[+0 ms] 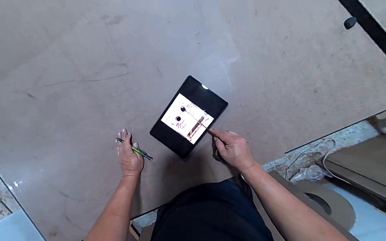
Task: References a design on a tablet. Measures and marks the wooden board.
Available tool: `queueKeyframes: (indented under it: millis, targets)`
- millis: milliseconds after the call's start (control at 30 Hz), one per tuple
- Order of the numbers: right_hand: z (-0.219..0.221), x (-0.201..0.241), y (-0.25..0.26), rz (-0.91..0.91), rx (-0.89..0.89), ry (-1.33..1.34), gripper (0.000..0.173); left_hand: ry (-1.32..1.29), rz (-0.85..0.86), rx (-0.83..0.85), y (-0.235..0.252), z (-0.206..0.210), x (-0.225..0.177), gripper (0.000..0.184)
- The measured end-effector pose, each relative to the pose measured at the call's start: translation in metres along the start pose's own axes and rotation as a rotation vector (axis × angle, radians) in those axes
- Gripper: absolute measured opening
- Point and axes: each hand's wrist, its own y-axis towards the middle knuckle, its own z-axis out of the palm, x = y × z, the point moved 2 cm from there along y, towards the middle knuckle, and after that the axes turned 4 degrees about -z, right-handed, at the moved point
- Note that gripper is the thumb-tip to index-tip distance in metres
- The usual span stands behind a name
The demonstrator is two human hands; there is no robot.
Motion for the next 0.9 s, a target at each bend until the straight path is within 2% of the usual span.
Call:
queueKeyframes:
  millis: [900]
  targets:
    - [0.0008, 0.0018, 0.0026, -0.022, -0.012, -0.049, 0.032, -0.01, -0.009, -0.019, 0.0004, 0.0012, -0.0002, 0.05]
